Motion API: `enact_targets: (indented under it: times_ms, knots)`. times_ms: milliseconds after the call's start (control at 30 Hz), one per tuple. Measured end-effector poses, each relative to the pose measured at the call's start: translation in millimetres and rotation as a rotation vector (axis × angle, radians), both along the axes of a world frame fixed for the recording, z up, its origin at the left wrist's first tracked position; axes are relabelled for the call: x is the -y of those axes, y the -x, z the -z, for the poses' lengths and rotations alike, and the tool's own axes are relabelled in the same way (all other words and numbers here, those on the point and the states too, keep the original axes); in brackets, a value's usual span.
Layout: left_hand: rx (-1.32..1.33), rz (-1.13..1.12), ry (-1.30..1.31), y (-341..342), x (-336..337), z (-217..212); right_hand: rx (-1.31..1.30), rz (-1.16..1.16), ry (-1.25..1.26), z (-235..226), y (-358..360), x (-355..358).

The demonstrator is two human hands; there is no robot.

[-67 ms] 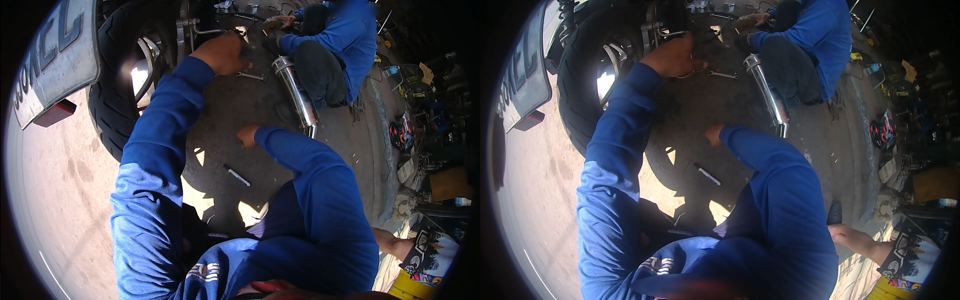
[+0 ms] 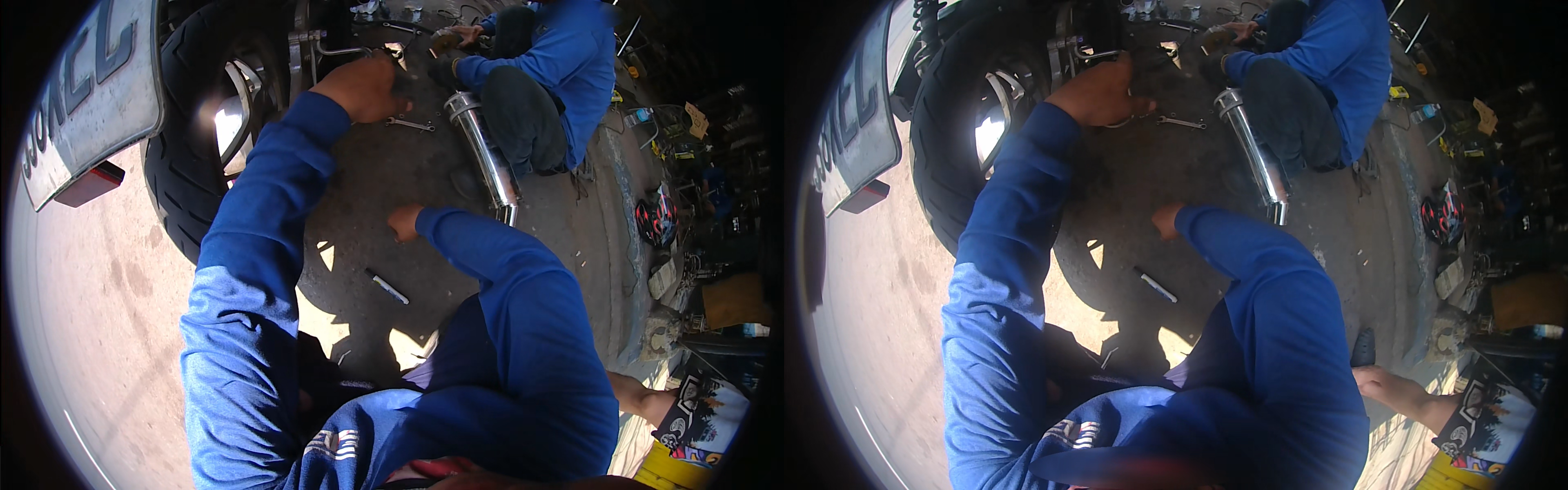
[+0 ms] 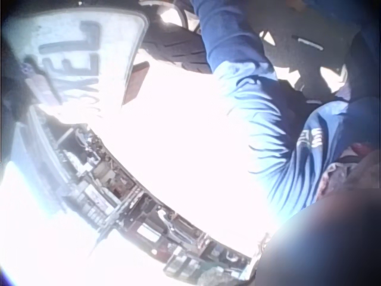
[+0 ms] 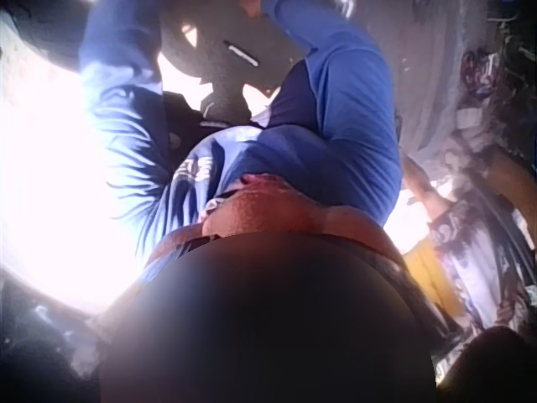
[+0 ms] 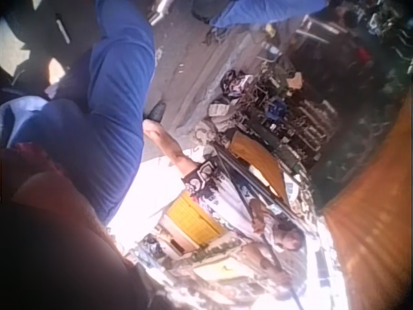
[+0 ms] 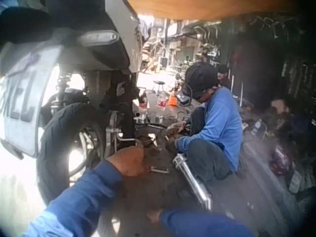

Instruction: The person repeatedly positions a chrome motorcycle exhaust pipe against the rear of a white motorcycle, aligning it with the mounting points. They handle a yellow heat wrap and a metal clamp, preparing to secure the exhaust. The person does not complete the installation within the clip.

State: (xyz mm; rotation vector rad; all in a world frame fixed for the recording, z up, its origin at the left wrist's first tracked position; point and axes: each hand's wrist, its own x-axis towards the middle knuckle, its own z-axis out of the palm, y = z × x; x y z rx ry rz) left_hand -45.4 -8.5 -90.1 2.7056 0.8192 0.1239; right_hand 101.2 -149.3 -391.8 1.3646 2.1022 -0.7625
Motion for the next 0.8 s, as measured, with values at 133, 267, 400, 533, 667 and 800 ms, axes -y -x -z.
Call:
enact_targets:
  times_ms: [133,267,400,533,667,800]
  knots:
    - [0.013,0.034,-0.003,-0.4,-3.1,4.1,0.031,-0.017,0.026,-1.1,1.1,-0.8]
    - [0.04,0.031,0.014,-1.7,-5.2,6.2,0.034,-0.013,0.029,-0.7,1.6,-1.4]
    - [0.011,0.012,0.045,-2.8,-5.0,4.9,0.026,-0.018,0.028,1.6,0.5,-0.9]
    - [-0.004,0.014,0.024,-2.4,-4.4,4.2,0.021,-0.024,0.027,4.5,-0.2,-0.9]
    - [0.018,0.027,0.015,-2.1,-4.7,4.7,0.019,-0.017,0.027,6.2,-0.4,-0.9]
    - [0.001,0.015,0.021,-2.9,-4.8,4.7,0.017,-0.015,0.03,5.6,-1.1,-1.2]
